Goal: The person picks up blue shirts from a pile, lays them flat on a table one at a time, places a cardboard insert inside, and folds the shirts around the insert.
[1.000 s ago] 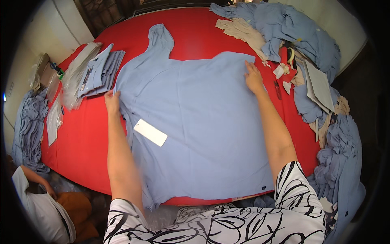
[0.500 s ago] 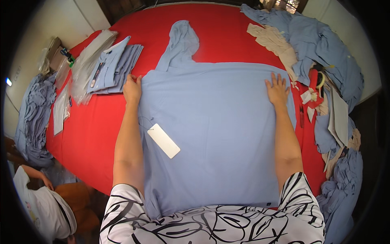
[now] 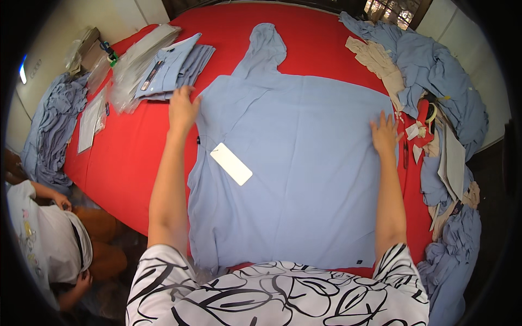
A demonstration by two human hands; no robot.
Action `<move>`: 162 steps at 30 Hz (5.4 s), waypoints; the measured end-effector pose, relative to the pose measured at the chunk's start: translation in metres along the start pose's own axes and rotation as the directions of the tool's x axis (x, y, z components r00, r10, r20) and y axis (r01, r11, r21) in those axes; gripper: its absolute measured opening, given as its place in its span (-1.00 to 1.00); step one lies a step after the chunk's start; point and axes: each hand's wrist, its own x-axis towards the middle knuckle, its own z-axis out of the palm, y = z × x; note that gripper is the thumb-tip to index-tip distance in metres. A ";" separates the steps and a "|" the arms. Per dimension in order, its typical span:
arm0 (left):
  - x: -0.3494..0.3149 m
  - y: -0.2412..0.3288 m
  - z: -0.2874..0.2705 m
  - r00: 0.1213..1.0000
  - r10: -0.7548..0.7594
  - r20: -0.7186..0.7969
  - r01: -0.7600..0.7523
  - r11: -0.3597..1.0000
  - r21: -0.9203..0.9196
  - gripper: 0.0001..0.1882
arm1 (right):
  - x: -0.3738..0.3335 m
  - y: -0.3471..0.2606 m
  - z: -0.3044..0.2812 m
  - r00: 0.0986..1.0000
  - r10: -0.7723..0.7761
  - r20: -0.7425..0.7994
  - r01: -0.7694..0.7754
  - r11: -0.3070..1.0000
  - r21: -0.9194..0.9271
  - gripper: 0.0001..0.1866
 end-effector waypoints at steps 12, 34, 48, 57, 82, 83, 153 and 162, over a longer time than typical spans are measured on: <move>-0.146 -0.070 -0.075 0.998 -0.065 -0.010 0.064 0.938 0.340 -0.59 | -0.249 0.073 0.012 0.990 -0.128 -0.053 0.133 0.986 0.099 -0.40; -0.306 0.019 -0.151 0.749 -0.408 0.522 0.373 0.911 0.177 -0.51 | -0.393 0.141 -0.031 0.964 0.261 -0.041 -0.254 0.959 0.124 -0.43; -0.311 0.045 -0.199 0.604 -0.440 0.665 0.287 0.898 0.333 -0.59 | -0.435 0.142 -0.056 0.886 0.460 0.049 -0.458 0.859 0.229 -0.56; -0.288 0.035 -0.086 0.896 0.224 0.383 -0.302 0.940 0.157 -0.35 | -0.400 0.090 0.004 0.965 0.170 -0.201 -0.160 0.985 0.062 -0.37; -0.077 -0.005 0.071 0.689 0.720 -0.083 -0.465 0.528 0.711 -0.63 | -0.477 0.069 0.004 0.869 0.483 -0.104 -0.425 0.838 0.342 -0.32; -0.071 -0.007 0.080 0.810 0.584 -0.060 -0.422 0.650 0.633 -0.63 | -0.479 0.069 0.008 0.868 0.483 -0.116 -0.432 0.849 0.303 -0.32; -0.153 -0.112 -0.084 0.930 -0.283 0.235 0.225 0.943 0.246 -0.52 | -0.101 -0.286 -0.015 0.536 -0.841 0.075 0.603 0.443 0.664 -0.66; -0.155 -0.115 -0.083 0.928 -0.371 -0.026 0.371 0.929 0.016 -0.65 | -0.115 -0.306 -0.022 0.537 -0.842 0.054 0.652 0.454 0.607 -0.66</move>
